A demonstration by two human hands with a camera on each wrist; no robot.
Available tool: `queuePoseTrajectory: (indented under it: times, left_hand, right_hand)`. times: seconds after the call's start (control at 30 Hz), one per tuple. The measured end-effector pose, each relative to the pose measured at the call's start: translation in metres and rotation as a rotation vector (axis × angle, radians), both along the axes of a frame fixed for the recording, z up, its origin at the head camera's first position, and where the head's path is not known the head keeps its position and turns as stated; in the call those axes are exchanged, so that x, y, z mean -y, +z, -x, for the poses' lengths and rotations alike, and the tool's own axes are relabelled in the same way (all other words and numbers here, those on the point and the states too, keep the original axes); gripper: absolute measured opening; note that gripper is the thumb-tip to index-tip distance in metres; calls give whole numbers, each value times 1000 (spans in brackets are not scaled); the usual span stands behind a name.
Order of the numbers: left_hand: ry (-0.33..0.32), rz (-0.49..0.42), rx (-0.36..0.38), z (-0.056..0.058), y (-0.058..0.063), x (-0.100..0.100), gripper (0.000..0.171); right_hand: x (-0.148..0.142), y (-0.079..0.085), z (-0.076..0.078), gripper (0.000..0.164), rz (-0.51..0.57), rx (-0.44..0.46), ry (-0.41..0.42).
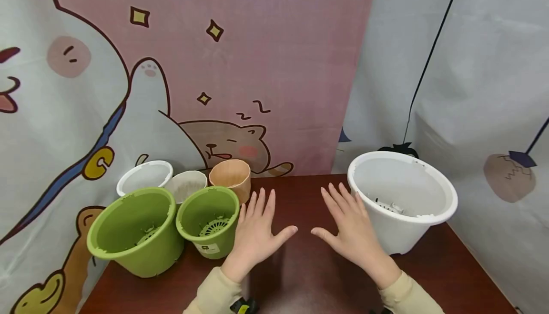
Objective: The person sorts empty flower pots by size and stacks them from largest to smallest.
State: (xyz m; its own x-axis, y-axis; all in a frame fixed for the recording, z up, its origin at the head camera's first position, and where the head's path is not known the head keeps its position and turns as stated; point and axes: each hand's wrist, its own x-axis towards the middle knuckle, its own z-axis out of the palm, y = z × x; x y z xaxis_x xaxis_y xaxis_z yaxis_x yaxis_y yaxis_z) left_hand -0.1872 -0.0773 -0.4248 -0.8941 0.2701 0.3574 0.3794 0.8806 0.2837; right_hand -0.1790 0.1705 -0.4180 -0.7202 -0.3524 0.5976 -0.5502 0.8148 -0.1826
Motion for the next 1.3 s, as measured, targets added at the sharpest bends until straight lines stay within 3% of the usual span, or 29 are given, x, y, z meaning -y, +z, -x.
queuePoseTrajectory:
  times: [0.37,0.6,1.3]
  left_hand:
    - [-40,-160,0,6,12,-14,98]
    - [-61,-257,22,12,17,-24,95]
    - [-119,-539,136,20,2,-60,87]
  right_hand:
    - [-26,22,3,82,123,-101,-62]
    - [-50,36,0,78,181,-102,-119]
    - [-124,42,-3,74,332,7,-331]
